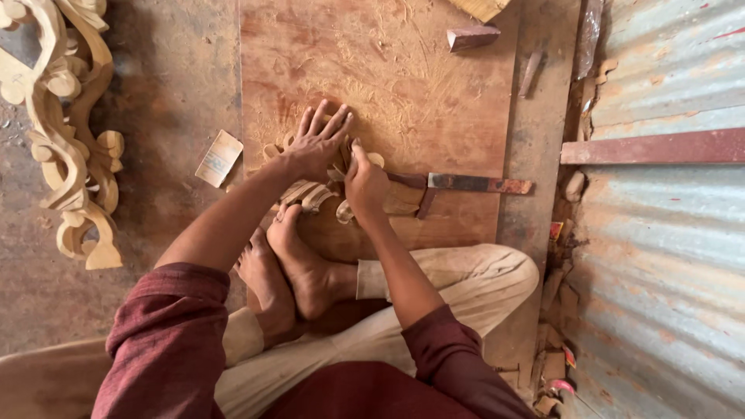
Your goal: The person is carving a decorative wooden piece using a chisel and a mallet. They are sitting on the floor, holding the wood steady with their feet while striking the chisel to shape the wood.
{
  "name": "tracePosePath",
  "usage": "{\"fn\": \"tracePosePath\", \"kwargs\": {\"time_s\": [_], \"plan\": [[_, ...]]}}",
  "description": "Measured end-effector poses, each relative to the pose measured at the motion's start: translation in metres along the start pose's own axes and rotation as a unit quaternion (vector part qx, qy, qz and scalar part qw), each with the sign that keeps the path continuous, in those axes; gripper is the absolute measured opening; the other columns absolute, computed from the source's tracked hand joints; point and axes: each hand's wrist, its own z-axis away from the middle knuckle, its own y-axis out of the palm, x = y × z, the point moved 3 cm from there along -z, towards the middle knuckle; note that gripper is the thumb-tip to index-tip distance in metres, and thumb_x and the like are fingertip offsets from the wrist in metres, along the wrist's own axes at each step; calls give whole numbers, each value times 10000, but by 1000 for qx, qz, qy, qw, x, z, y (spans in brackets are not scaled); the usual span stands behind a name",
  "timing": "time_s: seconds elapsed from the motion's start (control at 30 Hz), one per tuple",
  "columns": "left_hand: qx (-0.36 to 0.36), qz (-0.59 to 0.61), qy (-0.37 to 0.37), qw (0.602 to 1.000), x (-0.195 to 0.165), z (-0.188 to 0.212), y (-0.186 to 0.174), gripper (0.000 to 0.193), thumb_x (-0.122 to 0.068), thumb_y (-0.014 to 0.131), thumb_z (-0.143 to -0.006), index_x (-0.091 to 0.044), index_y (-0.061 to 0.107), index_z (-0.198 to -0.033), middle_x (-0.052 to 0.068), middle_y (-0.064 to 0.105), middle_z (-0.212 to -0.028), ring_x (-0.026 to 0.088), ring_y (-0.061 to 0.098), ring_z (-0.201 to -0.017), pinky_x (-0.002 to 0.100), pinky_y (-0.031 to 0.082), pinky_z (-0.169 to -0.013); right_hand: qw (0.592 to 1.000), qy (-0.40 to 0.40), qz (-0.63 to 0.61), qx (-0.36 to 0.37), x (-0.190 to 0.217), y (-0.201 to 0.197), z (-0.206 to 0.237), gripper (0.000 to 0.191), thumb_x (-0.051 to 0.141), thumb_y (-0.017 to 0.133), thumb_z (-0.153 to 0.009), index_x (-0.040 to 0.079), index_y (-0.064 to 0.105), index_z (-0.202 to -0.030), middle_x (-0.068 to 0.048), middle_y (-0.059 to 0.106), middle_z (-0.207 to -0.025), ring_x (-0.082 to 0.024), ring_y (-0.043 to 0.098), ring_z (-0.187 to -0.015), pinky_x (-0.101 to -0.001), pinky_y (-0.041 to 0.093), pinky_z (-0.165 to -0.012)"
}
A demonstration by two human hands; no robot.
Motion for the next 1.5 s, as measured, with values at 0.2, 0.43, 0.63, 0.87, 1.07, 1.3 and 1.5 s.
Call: {"fn": "tracePosePath", "kwargs": {"time_s": [0.2,0.43,0.63,0.87,1.07,1.3,1.5], "plan": [[-5,2,3,1000,-5,5,-12,1477,-374,971,-554,-73,7,-1632,146,-16,-1714,468,-68,-1557,635,4,-1262,991,-105,28,-74,5,1,5,307,163,570,-994,136,666,-1284,-211,744,-1000,-391,725,-880,-470,567,-712],[16,-44,-11,999,-9,6,-20,1516,-410,963,-548,-93,-18,-1658,125,-41,-1743,440,-87,-1569,598,-16,-1271,996,-82,-24,-33,19,-14,2,403,104,567,-993,82,641,-1389,-232,726,-1041,-428,700,-906,-498,557,-744],[26,3,-9,1000,-7,5,-15,1542,-508,965,-523,-49,-31,-1606,141,-45,-1707,449,-102,-1559,602,-23,-1281,997,-44,24,-55,3,1,1,298,102,615,-965,127,707,-1248,-186,747,-983,-410,717,-860,-496,566,-729],[-37,-66,24,997,0,0,-1,1479,-390,952,-561,-25,5,-1636,182,1,-1724,506,-31,-1545,656,33,-1244,981,-142,54,-120,1,7,5,308,151,585,-943,135,684,-1234,-220,761,-1046,-356,741,-816,-446,576,-675],[-52,15,25,998,-1,7,-5,1549,-459,980,-480,-30,19,-1617,160,33,-1715,490,-26,-1561,641,36,-1257,998,-2,18,-55,5,0,1,285,118,631,-991,139,721,-1261,-190,723,-797,-388,691,-711,-507,534,-626],[-42,-3,18,999,-4,6,-5,1550,-498,987,-485,-43,20,-1608,177,36,-1709,485,-43,-1552,640,12,-1250,999,-24,24,-16,5,1,6,461,126,590,-931,134,647,-1389,-191,686,-742,-397,676,-678,-516,536,-622],[-88,-61,51,993,-5,3,-3,1526,-444,963,-548,-57,13,-1678,179,21,-1745,489,-40,-1573,636,16,-1251,1000,8,27,-8,-12,16,10,358,177,600,-959,159,662,-1311,-188,730,-877,-382,703,-706,-511,540,-593]]}}
